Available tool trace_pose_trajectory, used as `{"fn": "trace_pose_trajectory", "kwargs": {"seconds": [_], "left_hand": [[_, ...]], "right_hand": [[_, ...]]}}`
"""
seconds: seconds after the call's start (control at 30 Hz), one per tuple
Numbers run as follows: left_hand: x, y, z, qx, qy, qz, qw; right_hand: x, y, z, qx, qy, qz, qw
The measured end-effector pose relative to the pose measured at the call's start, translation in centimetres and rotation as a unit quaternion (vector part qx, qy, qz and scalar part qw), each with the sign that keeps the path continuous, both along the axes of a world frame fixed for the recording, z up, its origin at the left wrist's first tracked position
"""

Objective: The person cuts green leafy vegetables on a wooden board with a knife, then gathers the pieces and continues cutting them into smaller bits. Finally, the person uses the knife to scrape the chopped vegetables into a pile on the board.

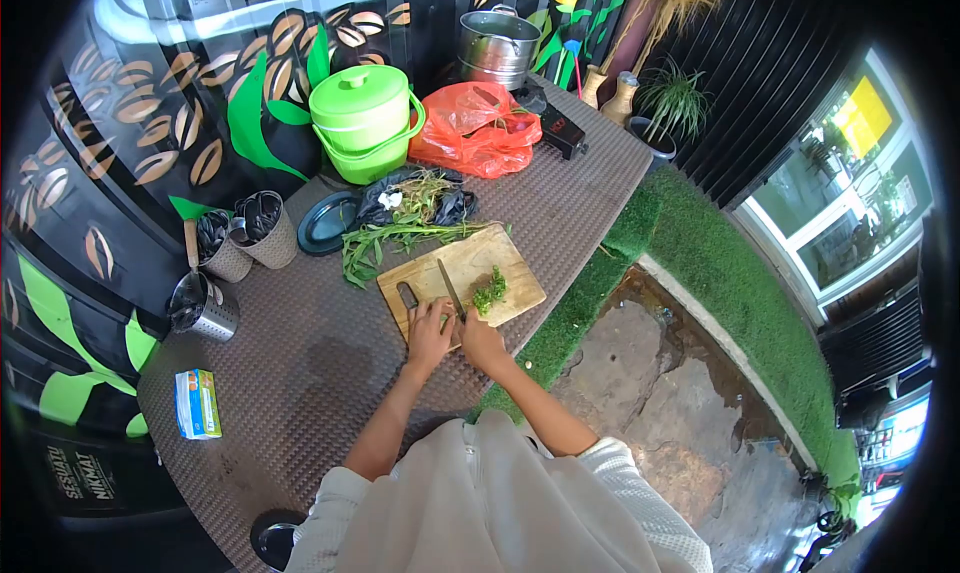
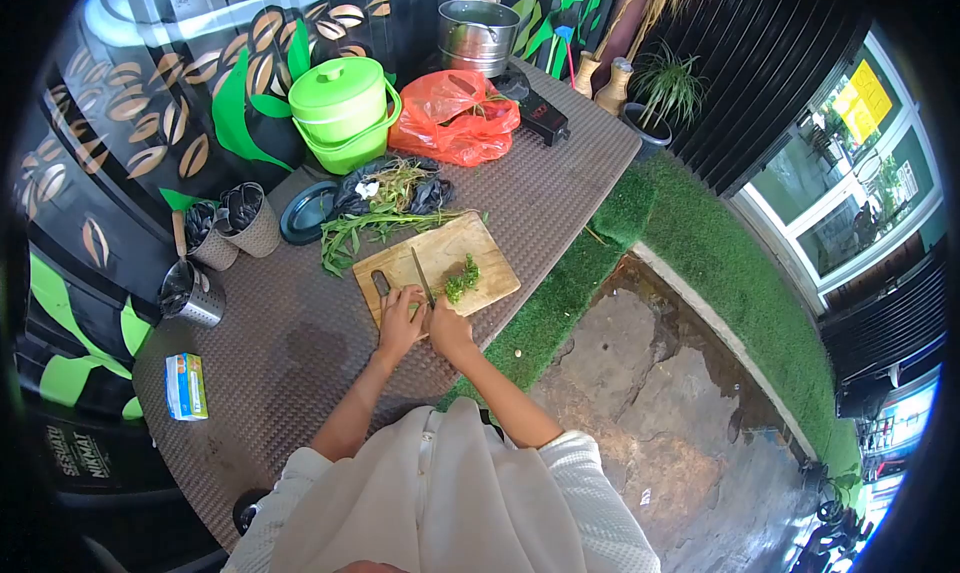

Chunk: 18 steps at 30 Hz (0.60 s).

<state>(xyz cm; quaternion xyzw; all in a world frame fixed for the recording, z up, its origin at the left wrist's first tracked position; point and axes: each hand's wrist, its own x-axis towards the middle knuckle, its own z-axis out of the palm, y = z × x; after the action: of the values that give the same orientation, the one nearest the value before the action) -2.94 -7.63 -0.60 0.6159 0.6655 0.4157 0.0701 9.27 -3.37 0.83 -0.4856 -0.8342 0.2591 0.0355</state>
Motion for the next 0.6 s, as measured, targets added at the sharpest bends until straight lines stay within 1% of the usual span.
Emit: {"fn": "trace_pose_trajectory", "kwargs": {"seconds": [0.07,0.1,0.2,0.27,0.33,0.4,0.47,0.6], "left_hand": [[-0.3,0.1,-0.5,-0.015,-0.006,-0.001,1.000],[-0.3,0.1,-0.4,-0.031,-0.013,-0.003,0.999],[-0.2,0.1,-0.3,-0.034,-0.026,-0.007,0.999],[-0.1,0.0,-0.2,-0.034,-0.035,0.000,0.999],[-0.3,0.2,-0.6,-0.030,-0.041,0.010,0.999],[-0.4,0.3,-0.8,0.004,-0.075,0.013,0.997],[-0.4,0.3,-0.9,0.005,-0.071,0.020,0.997],[-0.6,0.3,-1.1,-0.001,-0.081,0.020,0.996]], "right_hand": [[-0.1,-1.2,0.1,-0.013,-0.007,-0.052,0.999],[-0.3,-1.2,0.2,-0.012,-0.007,-0.051,0.999],[-0.3,-0.9,0.3,-0.010,-0.020,-0.044,0.999],[-0.2,0.5,0.8,-0.018,-0.005,0.004,1.000],[0.0,0.0,0.7,-0.018,-0.012,-0.003,1.000],[-0.2,-0.9,0.3,-0.018,-0.020,-0.009,1.000],[-0.7,-1.8,-0.5,-0.005,-0.037,-0.062,0.997],[-1.1,0.2,0.2,-0.014,-0.013,-0.047,0.999]]}}
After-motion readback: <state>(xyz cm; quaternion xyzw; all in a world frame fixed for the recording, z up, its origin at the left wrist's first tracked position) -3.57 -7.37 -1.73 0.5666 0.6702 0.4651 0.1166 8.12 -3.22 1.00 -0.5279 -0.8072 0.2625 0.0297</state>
